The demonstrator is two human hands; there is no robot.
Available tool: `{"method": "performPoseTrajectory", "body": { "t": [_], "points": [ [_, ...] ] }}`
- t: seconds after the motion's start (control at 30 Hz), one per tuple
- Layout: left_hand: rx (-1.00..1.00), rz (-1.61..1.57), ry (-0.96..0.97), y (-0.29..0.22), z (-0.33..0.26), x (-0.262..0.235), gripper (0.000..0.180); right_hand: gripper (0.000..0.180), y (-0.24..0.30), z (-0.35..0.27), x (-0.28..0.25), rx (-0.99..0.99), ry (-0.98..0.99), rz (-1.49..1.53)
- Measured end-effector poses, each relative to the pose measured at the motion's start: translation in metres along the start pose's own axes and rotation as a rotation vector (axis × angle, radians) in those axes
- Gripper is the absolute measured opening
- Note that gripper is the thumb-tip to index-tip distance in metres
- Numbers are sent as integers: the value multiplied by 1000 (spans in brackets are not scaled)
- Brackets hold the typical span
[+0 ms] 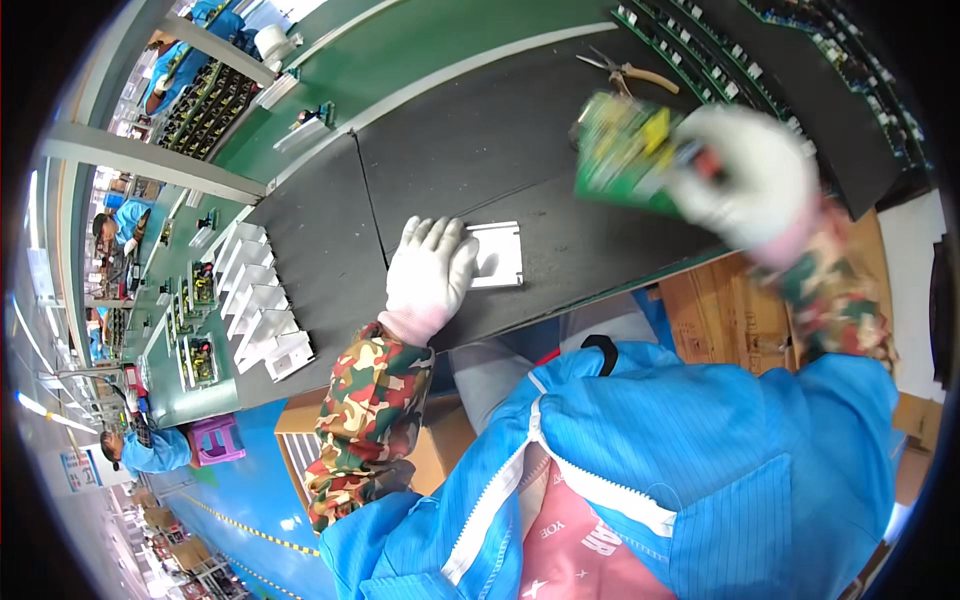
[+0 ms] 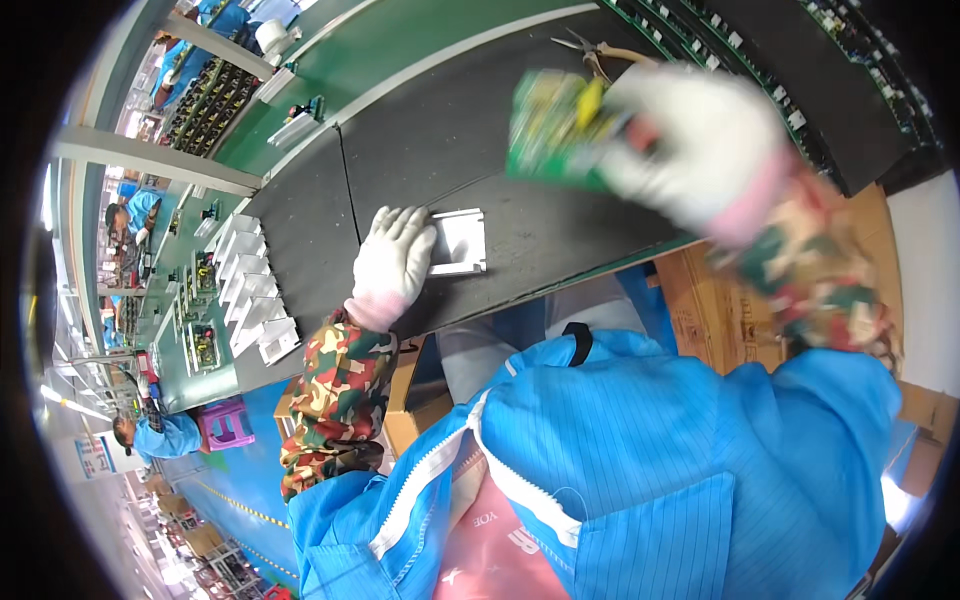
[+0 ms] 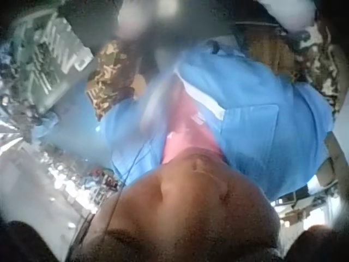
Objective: Assembling circuit boards into metal housings on a factory production line.
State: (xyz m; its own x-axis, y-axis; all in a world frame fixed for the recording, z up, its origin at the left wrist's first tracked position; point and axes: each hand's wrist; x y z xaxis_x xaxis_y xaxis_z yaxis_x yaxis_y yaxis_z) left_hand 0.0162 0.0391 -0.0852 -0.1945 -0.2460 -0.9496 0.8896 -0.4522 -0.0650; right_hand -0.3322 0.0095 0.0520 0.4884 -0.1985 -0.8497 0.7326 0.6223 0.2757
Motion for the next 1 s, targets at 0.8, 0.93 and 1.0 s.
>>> {"method": "performPoseTrajectory", "body": {
  "t": [0.8, 0.93, 1.0],
  "points": [
    [-24, -2, -10, 0, -2, 3, 38, 29, 24, -26, 131, -32, 361, 90],
    [-25, 4, -5, -1, 0, 0, 38, 31, 19, -22, 132, -54, 389, 112],
    [-20, 4, -5, -1, 1, 0, 38, 31, 17, -20, 131, -67, 395, 107]
  ]
}}
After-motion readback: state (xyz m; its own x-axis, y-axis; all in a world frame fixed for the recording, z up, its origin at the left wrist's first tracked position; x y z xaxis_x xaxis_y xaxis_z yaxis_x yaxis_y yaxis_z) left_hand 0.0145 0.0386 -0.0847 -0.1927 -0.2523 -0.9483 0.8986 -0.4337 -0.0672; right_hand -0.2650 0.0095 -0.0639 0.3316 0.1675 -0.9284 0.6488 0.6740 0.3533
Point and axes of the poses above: each hand's wrist, its own z-axis towards the middle knuckle, its own x-axis out of the palm, y = z × x, and after that the axes turned 5 degrees about z, right-handed
